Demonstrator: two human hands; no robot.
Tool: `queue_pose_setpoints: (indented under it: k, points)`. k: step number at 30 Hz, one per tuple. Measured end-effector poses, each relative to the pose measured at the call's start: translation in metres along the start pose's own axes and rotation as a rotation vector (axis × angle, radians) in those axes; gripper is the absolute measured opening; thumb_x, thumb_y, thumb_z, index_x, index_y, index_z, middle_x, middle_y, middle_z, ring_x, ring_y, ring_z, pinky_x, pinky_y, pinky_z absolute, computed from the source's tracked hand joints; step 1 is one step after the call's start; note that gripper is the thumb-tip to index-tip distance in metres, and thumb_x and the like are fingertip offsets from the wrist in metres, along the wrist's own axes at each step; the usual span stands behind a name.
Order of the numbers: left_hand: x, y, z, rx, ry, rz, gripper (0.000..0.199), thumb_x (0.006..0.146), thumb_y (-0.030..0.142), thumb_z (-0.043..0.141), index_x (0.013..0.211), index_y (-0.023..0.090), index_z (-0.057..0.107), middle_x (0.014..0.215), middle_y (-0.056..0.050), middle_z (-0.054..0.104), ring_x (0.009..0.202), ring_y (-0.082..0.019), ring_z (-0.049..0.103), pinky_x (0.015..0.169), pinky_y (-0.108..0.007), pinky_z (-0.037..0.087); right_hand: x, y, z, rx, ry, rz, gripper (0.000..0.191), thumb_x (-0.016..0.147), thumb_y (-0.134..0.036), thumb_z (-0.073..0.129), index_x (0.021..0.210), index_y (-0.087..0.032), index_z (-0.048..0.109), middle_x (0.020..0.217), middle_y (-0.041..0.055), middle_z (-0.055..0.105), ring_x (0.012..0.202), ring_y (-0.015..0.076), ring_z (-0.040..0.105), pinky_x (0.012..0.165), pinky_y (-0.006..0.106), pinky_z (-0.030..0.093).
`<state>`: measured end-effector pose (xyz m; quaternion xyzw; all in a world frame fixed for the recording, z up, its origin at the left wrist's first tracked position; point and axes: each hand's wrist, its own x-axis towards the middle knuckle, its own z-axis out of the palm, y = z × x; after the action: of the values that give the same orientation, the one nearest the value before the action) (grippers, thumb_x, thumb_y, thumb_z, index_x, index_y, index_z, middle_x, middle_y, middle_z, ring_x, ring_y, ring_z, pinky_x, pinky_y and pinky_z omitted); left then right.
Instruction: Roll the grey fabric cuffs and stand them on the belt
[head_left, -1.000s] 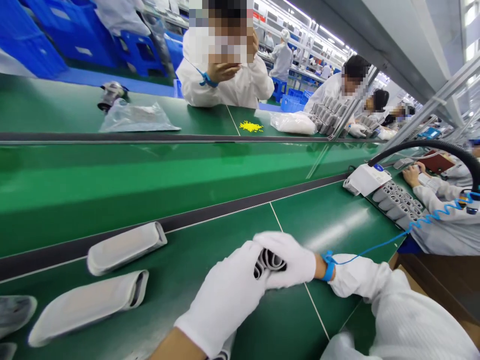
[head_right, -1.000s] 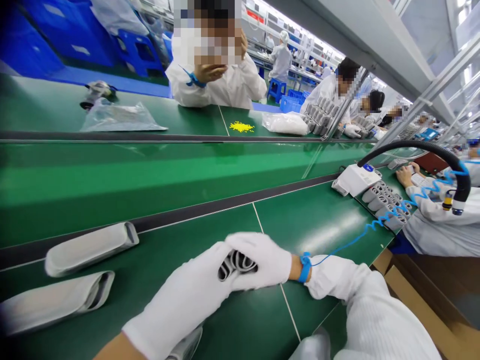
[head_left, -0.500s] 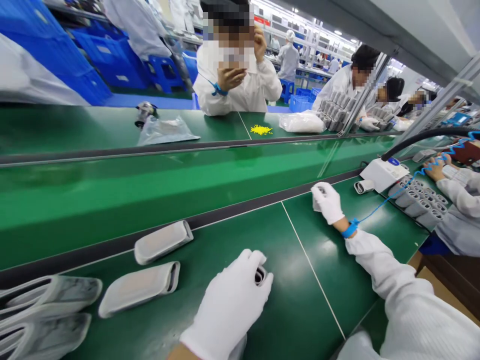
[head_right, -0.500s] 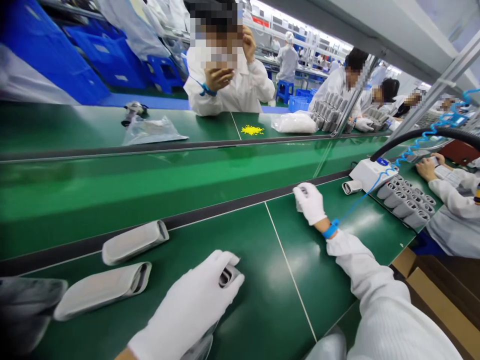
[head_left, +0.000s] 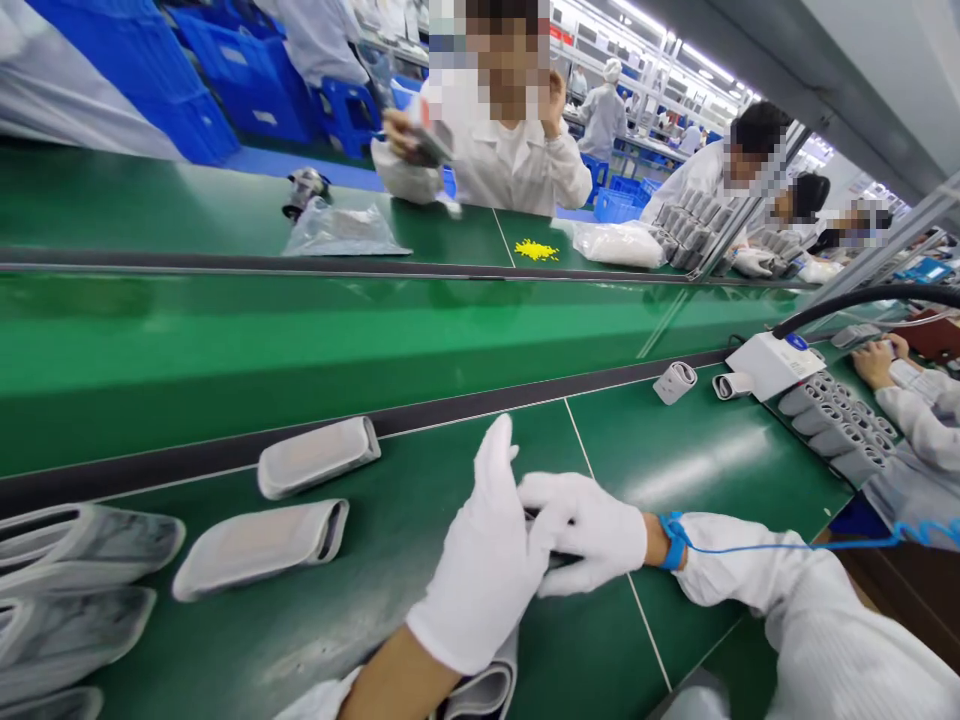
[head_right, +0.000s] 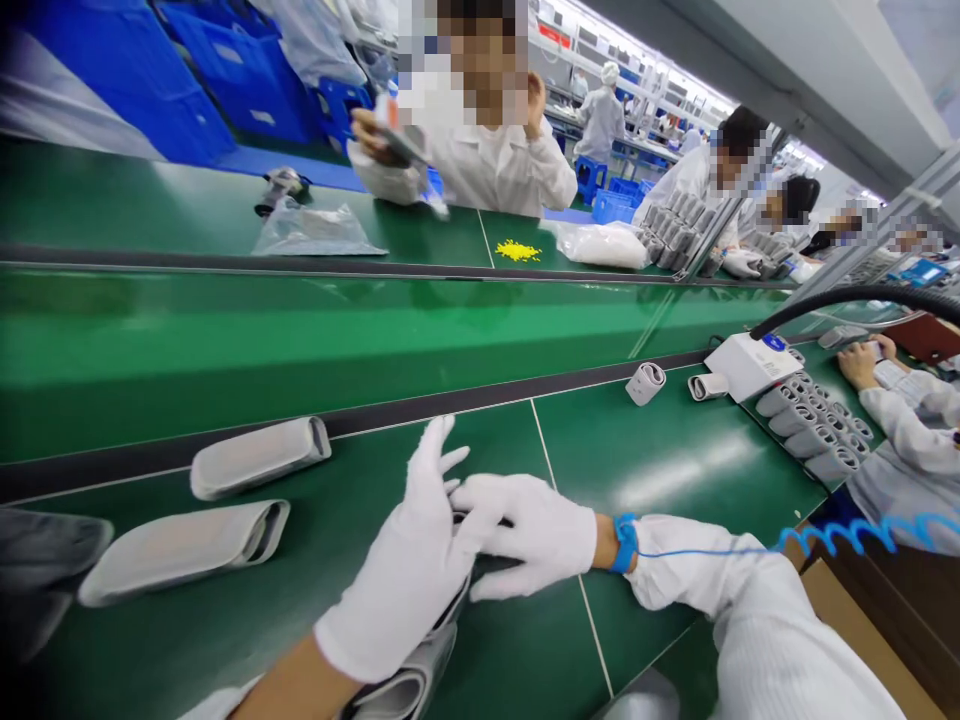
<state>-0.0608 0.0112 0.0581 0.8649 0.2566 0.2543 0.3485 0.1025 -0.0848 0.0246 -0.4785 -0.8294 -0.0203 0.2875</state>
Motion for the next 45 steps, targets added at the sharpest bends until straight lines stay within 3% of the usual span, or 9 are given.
queue_pose_setpoints:
  k: [4,9,12,16,21,25,28,35,45]
  points:
    - [0.0,0.01,-0.016,0.283,-0.226,-0.036,0.091,0.092,0.05,0.061,0.164,0.019,0.016,0.162,-0.022,0.043,0.137,-0.039,0.057,0.1,-0.049,0.056,0.028,0.01,0.011,0.095,-0.027,0.001,0.025,0.095,-0.044,0.064,0.096,-0.02,0.063,0.103,0.0099,0.067,0.1,0.021,0.064,0.085,0.034,0.056]
    - [-0.001,0.028,-0.031,0.693,-0.502,-0.146,0.075,0.097,0.036,0.063,0.163,0.02,0.031,0.118,-0.013,0.071,0.096,-0.032,0.073,0.073,-0.04,0.059,0.029,0.01,0.008,-0.012,0.143,0.084,0.026,0.097,-0.03,0.061,0.072,-0.021,0.057,0.085,0.0045,0.066,0.072,0.0162,0.057,0.063,0.031,0.047]
    - [-0.001,0.028,-0.028,0.786,-0.454,-0.131,0.068,0.101,0.035,0.056,0.163,0.019,0.032,0.11,-0.012,0.071,0.089,-0.029,0.073,0.067,-0.038,0.057,0.02,0.017,0.008,-0.039,0.197,0.173,0.027,0.095,-0.029,0.063,0.07,-0.021,0.057,0.092,0.0049,0.069,0.08,0.0169,0.063,0.066,0.03,0.05]
    - [0.0,0.021,-0.031,0.798,-0.44,-0.183,0.057,0.102,0.029,0.05,0.157,0.016,0.043,0.107,-0.012,0.071,0.089,-0.029,0.074,0.068,-0.037,0.056,-0.006,0.066,-0.006,-0.166,0.457,0.588,0.023,0.097,-0.032,0.057,0.077,-0.021,0.06,0.096,0.0068,0.068,0.09,0.02,0.067,0.08,0.033,0.056]
    - [0.003,0.021,-0.044,0.624,-0.465,-0.236,0.071,0.1,0.043,0.058,0.161,0.018,0.033,0.111,-0.011,0.073,0.096,-0.03,0.074,0.073,-0.04,0.056,-0.038,0.114,-0.038,-0.347,0.656,0.75,0.037,0.096,-0.04,0.06,0.126,-0.017,0.058,0.12,0.0143,0.064,0.108,0.0282,0.065,0.096,0.048,0.055]
    - [0.007,0.019,-0.043,0.42,-0.376,-0.229,0.079,0.1,0.053,0.052,0.164,0.017,0.023,0.129,-0.017,0.07,0.111,-0.033,0.071,0.08,-0.042,0.057,-0.031,0.083,-0.036,-0.564,0.645,0.554,0.062,0.091,-0.039,0.069,0.145,-0.021,0.046,0.147,0.0176,0.049,0.148,0.0411,0.04,0.119,0.065,0.036]
    - [0.009,0.013,-0.037,0.298,-0.235,-0.182,0.08,0.101,0.057,0.045,0.165,0.017,0.018,0.152,-0.02,0.055,0.12,-0.034,0.069,0.083,-0.043,0.058,-0.011,0.04,-0.02,-0.371,0.524,0.3,0.063,0.09,-0.044,0.066,0.146,-0.026,0.043,0.146,0.0158,0.049,0.149,0.0425,0.038,0.119,0.068,0.036]
    - [0.014,0.006,-0.031,0.262,-0.01,-0.141,0.077,0.1,0.052,0.036,0.165,0.016,0.016,0.157,-0.019,0.052,0.114,-0.033,0.072,0.079,-0.042,0.059,0.046,-0.014,0.028,0.346,-0.001,0.22,0.024,0.09,-0.031,0.065,0.11,-0.019,0.062,0.129,0.0121,0.062,0.118,0.0242,0.064,0.101,0.037,0.057]
    - [-0.006,-0.016,-0.032,0.792,-0.176,-0.186,0.055,0.106,0.05,0.033,0.146,0.018,0.054,0.106,-0.012,0.075,0.073,-0.031,0.074,0.053,-0.037,0.048,0.035,0.039,0.023,0.067,0.393,0.491,0.02,0.089,-0.035,0.065,0.078,-0.02,0.057,0.108,0.0098,0.068,0.098,0.0212,0.068,0.087,0.034,0.056]
